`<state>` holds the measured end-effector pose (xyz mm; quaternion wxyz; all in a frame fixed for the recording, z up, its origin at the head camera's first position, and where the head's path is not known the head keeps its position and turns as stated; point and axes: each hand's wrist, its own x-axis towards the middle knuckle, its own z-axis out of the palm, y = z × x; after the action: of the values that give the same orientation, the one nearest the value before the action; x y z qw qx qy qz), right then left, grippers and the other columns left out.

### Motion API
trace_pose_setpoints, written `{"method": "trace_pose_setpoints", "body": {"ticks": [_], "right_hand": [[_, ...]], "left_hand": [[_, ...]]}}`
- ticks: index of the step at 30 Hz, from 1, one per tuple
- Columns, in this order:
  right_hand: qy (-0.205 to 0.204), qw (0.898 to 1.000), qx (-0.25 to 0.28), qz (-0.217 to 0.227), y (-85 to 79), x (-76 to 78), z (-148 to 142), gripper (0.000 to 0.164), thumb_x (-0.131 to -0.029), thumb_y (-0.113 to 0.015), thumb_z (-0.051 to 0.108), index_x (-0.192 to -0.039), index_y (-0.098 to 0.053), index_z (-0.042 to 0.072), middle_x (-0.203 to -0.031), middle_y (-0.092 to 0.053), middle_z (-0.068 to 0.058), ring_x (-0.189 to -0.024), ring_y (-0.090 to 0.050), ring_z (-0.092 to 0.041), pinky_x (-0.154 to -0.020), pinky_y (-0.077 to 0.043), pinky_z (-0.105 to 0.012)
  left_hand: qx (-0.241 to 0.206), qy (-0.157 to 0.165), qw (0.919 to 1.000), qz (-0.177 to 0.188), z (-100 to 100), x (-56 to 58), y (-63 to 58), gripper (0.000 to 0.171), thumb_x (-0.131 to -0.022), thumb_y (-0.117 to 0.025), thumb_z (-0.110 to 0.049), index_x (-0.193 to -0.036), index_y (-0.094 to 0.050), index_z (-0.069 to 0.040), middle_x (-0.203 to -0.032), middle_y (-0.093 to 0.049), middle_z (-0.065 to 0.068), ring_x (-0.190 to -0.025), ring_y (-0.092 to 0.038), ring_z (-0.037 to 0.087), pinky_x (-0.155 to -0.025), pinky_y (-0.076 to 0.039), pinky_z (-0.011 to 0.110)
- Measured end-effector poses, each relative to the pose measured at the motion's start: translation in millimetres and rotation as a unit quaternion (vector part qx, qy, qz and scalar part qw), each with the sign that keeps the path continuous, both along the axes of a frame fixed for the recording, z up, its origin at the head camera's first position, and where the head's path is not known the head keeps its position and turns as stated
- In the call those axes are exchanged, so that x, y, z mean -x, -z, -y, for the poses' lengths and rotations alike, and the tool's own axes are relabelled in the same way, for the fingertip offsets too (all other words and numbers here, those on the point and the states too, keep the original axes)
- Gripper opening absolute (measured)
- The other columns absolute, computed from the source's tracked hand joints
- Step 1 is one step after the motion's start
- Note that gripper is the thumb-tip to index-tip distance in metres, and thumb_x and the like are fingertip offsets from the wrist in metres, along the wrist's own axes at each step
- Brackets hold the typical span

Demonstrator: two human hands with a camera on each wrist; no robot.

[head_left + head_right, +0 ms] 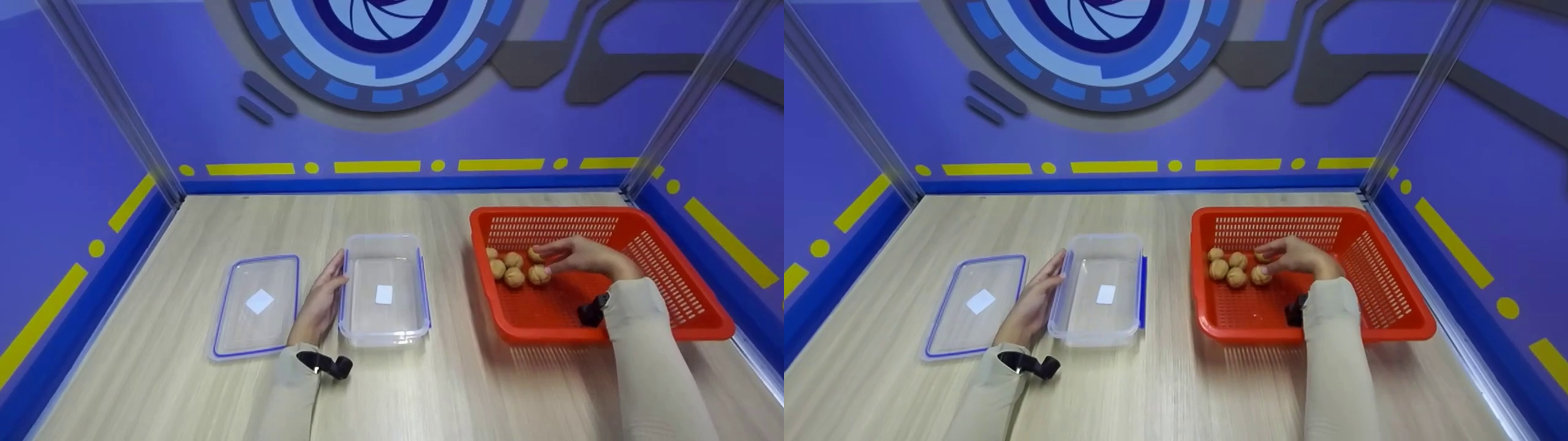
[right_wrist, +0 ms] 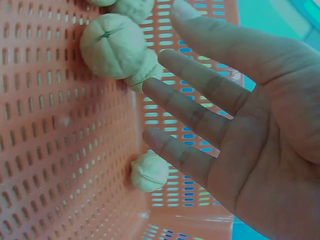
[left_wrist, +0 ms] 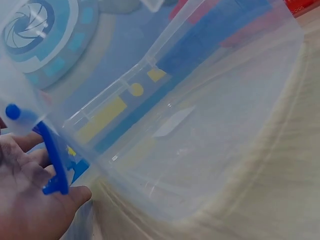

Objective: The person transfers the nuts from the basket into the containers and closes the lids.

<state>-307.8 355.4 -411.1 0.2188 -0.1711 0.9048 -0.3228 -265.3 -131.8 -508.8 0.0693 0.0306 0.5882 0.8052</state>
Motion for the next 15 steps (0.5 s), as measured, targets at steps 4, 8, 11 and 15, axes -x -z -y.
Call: {"method": "trace_pose_setpoints", "body": {"ticks": [4,8,11,15], "right_hand": [[0.000,1.000,-0.011,-0.001,2.5,1.9,0.9,0.054,-0.088,-0.069,0.016,-0.137,-0.051,0.002,-0.138,-0.053,-0.020,-0.127,-0.050,-0.040,-0.105,-0.042,-0.055],[0.006,0.999,-0.045,0.002,4.5,3.1,3.6,0.054,-0.088,-0.069,0.020,-0.136,-0.053,0.005,-0.138,-0.053,-0.019,-0.133,-0.041,-0.042,-0.107,-0.039,-0.058],[0.013,0.997,-0.069,0.013,5.8,3.8,5.1,0.053,-0.087,-0.070,0.020,-0.136,-0.054,0.006,-0.138,-0.052,-0.021,-0.132,-0.041,-0.044,-0.106,-0.039,-0.060],[0.008,0.996,-0.092,0.017,7.2,5.1,6.2,0.050,-0.086,-0.071,0.019,-0.132,-0.058,0.005,-0.136,-0.053,-0.025,-0.125,-0.048,-0.044,-0.102,-0.043,-0.060]], "left_hand": [[-0.001,-0.002,1.0000,0.006,-0.2,-0.5,-0.7,0.063,-0.095,-0.042,0.000,-0.153,-0.018,-0.007,-0.163,-0.006,0.010,-0.151,0.000,0.025,-0.124,-0.001,0.037],[0.003,0.003,1.0000,0.007,0.3,-0.8,-1.1,0.064,-0.095,-0.041,-0.001,-0.154,-0.017,-0.008,-0.163,-0.004,0.009,-0.150,0.002,0.025,-0.124,0.000,0.038],[0.004,0.003,1.0000,0.005,0.2,-1.3,-1.0,0.064,-0.094,-0.042,0.000,-0.154,-0.018,-0.008,-0.163,-0.004,0.009,-0.151,0.002,0.024,-0.124,0.000,0.037],[-0.005,0.009,0.9999,-0.002,0.2,-1.3,0.6,0.064,-0.095,-0.040,0.002,-0.153,-0.016,-0.005,-0.163,-0.002,0.011,-0.150,0.004,0.025,-0.124,0.002,0.037]]}}
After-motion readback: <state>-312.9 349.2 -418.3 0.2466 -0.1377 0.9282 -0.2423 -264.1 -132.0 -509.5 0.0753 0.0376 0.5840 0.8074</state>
